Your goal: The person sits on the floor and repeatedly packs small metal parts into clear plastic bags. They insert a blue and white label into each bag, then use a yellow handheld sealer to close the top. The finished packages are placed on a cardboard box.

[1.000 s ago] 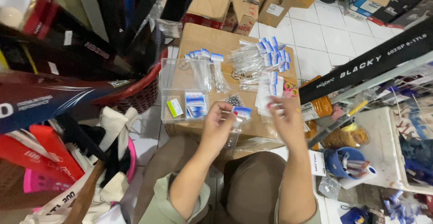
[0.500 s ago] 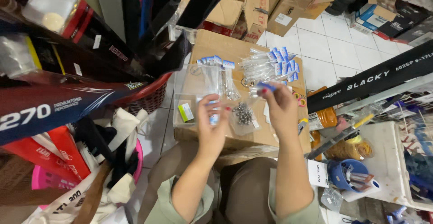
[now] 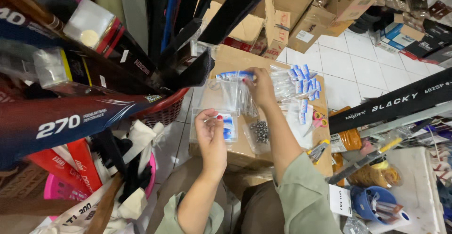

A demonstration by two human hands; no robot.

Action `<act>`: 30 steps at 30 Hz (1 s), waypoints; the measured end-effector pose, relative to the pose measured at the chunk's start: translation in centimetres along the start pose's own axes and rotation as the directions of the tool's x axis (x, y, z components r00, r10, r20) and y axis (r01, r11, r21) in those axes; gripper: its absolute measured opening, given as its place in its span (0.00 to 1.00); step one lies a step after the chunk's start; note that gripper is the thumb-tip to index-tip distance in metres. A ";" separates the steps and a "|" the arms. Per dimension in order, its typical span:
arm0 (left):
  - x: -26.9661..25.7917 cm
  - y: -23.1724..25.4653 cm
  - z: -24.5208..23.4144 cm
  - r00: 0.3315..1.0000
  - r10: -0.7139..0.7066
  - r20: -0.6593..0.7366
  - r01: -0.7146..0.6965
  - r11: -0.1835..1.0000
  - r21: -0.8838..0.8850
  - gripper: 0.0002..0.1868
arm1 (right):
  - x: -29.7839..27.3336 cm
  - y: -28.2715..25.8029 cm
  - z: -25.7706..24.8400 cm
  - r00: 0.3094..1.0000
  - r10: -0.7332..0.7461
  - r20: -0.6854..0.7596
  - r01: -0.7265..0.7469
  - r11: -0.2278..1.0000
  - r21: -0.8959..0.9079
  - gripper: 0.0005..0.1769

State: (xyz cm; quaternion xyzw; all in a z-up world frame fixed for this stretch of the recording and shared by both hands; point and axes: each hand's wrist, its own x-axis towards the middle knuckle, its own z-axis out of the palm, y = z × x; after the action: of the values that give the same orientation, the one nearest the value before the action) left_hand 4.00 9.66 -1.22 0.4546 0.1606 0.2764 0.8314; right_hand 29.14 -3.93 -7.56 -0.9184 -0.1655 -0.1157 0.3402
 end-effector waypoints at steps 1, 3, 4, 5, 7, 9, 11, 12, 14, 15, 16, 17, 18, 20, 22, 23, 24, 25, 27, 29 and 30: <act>0.2 -0.2 -0.1 1.000 -0.002 0.000 0.002 1.000 0.002 0.15 | -0.3 -0.8 0.2 1.000 0.002 0.001 -0.002 1.000 0.001 0.17; 0.4 -0.8 -0.1 1.000 0.007 -0.011 -0.007 1.000 0.003 0.14 | -1.3 -2.2 0.2 0.994 -0.020 -0.110 0.016 0.999 -0.038 0.31; 0.5 -0.9 -0.2 1.000 -0.001 -0.003 0.001 1.000 0.003 0.14 | -1.4 -1.9 -0.4 0.993 -0.011 -0.114 0.006 0.999 -0.042 0.31; 0.6 -1.1 -0.3 1.000 0.003 -0.013 -0.003 1.000 0.003 0.14 | -1.7 -1.6 -1.1 0.991 -0.039 -0.130 0.032 0.998 -0.057 0.27; 0.8 -1.2 -0.3 1.000 0.006 -0.011 -0.006 1.000 0.002 0.14 | -1.8 -0.2 -3.2 0.986 -0.062 -0.155 0.051 0.996 -0.075 0.24; 0.9 -1.4 -0.3 1.000 0.026 -0.012 -0.026 1.000 -0.006 0.13 | -2.2 2.1 -6.0 0.972 0.014 -0.236 -0.028 0.998 -0.056 0.06; 0.7 -1.4 -0.3 1.000 0.022 -0.008 -0.022 1.000 -0.002 0.13 | -4.2 5.3 -9.5 0.952 0.140 -0.271 -0.195 0.963 -0.187 0.07; 0.6 -1.5 -0.2 1.000 0.027 -0.014 -0.027 1.000 -0.002 0.13 | -5.2 6.8 -11.4 0.917 0.246 -0.314 -0.343 0.888 -0.306 0.09; 0.7 -1.9 -0.3 1.000 0.030 -0.003 -0.030 1.000 0.001 0.13 | -8.5 11.5 -13.3 0.858 0.426 -0.287 -0.510 0.771 -0.382 0.13; 0.7 -2.1 -0.4 0.999 0.041 -0.003 -0.041 0.999 0.003 0.13 | -10.2 13.8 -14.2 0.767 0.584 -0.266 -0.634 0.625 -0.455 0.16; 0.7 -2.3 -0.3 0.999 0.034 0.003 -0.034 0.999 0.002 0.13 | -12.2 13.6 -14.6 0.762 0.588 -0.272 -0.640 0.619 -0.456 0.16; 0.7 -2.4 -0.2 0.999 0.044 0.000 -0.044 0.999 0.008 0.14 | -14.2 13.4 -14.9 0.758 0.616 -0.212 -0.636 0.630 -0.446 0.13; 0.6 -2.6 -0.1 0.999 0.053 -0.002 -0.053 0.998 0.016 0.14 | -16.4 13.3 -15.3 0.751 0.643 -0.150 -0.634 0.639 -0.435 0.11; 0.3 -3.0 0.4 0.999 0.049 0.004 -0.049 0.999 0.018 0.13 | -17.8 11.5 -14.8 0.723 0.682 -0.105 -0.681 0.681 -0.269 0.13; 0.1 -3.4 0.8 0.999 0.052 0.003 -0.052 0.998 0.022 0.13 | -18.8 9.6 -14.5 0.705 0.708 -0.049 -0.709 0.699 -0.093 0.16; 0.0 -3.6 0.9 0.999 0.048 0.010 -0.049 0.998 0.037 0.13 | -19.1 8.6 -14.6 0.754 0.650 -0.096 -0.655 0.732 -0.188 0.14; 0.0 -3.7 1.1 0.999 0.047 0.015 -0.048 0.998 0.050 0.13 | -19.2 7.6 -14.6 0.802 0.582 -0.134 -0.594 0.753 -0.283 0.13; -0.2 -3.9 1.1 0.999 0.047 0.014 -0.048 0.998 0.051 0.13 | -19.4 8.1 -14.4 0.802 0.582 -0.132 -0.594 0.753 -0.284 0.13; -0.2 -4.2 1.3 0.999 0.037 0.018 -0.038 0.997 0.067 0.13 | -19.3 9.0 -14.1 0.821 0.543 -0.177 -0.570 0.757 -0.319 0.08; -0.4 -4.1 1.5 0.999 0.031 0.023 -0.033 0.997 0.063 0.12 | -19.1 8.2 -14.9 0.799 0.572 -0.183 -0.600 0.748 -0.283 0.09; -0.4 -4.1 1.6 0.999 0.022 0.030 -0.024 0.998 0.059 0.11 | -19.1 7.8 -15.3 0.775 0.603 -0.190 -0.632 0.734 -0.248 0.11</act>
State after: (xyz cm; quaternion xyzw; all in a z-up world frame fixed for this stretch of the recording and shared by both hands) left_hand 5.78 6.54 -3.79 0.4847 0.1512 0.2745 0.8166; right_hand 13.10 -23.91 -7.03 -0.9546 0.1849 -0.0639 0.2247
